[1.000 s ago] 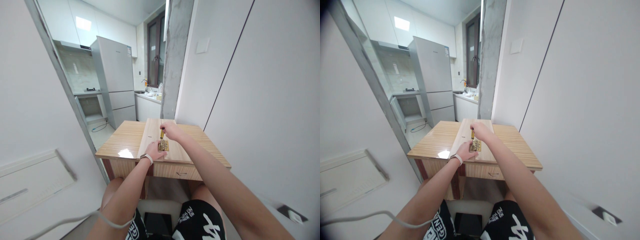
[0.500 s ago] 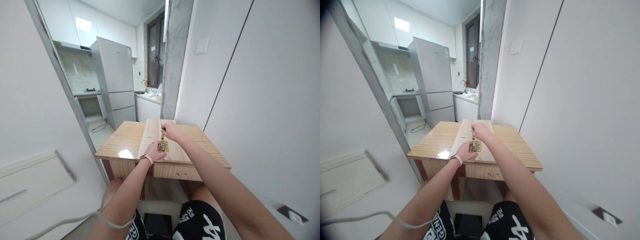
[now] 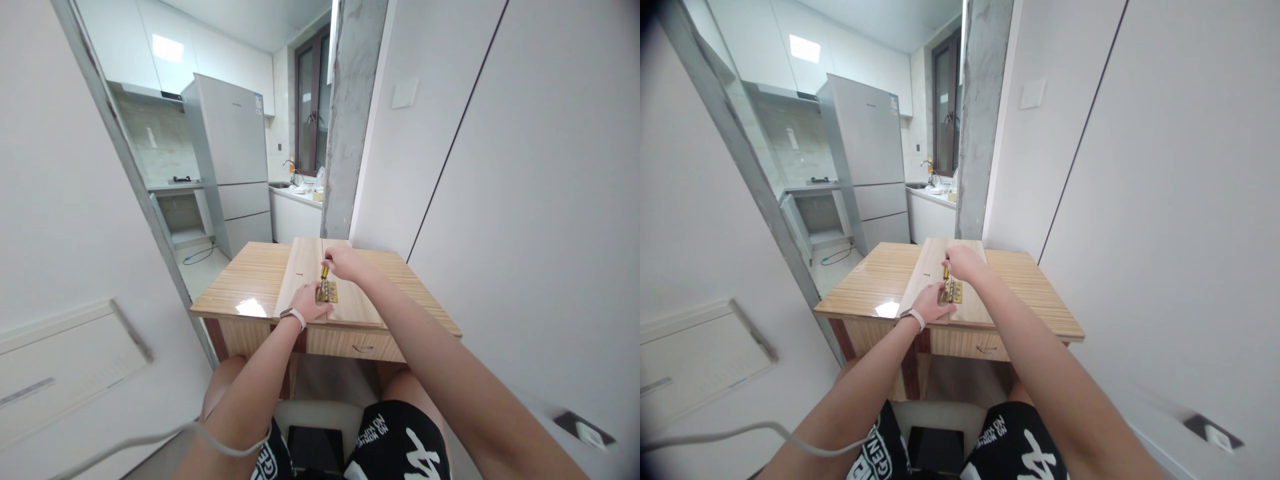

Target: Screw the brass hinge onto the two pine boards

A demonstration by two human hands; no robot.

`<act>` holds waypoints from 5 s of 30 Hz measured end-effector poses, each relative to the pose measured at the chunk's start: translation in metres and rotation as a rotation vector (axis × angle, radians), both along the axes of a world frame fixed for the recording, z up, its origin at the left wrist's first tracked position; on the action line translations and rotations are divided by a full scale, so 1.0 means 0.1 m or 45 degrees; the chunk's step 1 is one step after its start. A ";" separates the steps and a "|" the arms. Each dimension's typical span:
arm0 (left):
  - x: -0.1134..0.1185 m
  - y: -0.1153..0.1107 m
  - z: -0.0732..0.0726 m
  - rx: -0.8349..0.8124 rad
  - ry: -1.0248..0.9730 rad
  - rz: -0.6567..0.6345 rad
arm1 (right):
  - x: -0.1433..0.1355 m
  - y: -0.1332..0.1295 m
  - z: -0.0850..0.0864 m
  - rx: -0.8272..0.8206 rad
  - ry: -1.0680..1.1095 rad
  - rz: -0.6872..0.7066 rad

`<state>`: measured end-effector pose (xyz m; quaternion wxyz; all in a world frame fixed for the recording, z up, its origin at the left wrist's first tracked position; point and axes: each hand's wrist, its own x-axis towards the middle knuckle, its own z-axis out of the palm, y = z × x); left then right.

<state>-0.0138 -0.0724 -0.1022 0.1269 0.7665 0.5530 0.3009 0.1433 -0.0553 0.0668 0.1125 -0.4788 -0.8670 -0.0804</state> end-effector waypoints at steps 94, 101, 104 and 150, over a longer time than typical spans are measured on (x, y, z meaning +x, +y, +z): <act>0.04 -0.08 0.03 0.152 0.141 -0.037 | 0.00 -0.06 0.04 -0.009 -0.100 -0.057; 0.04 -0.08 0.03 0.176 0.161 -0.036 | 0.01 -0.07 0.00 0.063 -0.040 0.039; 0.05 -0.08 0.03 0.181 0.159 -0.035 | 0.03 -0.06 -0.05 0.103 0.017 0.087; 0.05 -0.09 0.06 0.141 0.154 -0.028 | 0.03 -0.09 0.03 0.046 -0.098 0.011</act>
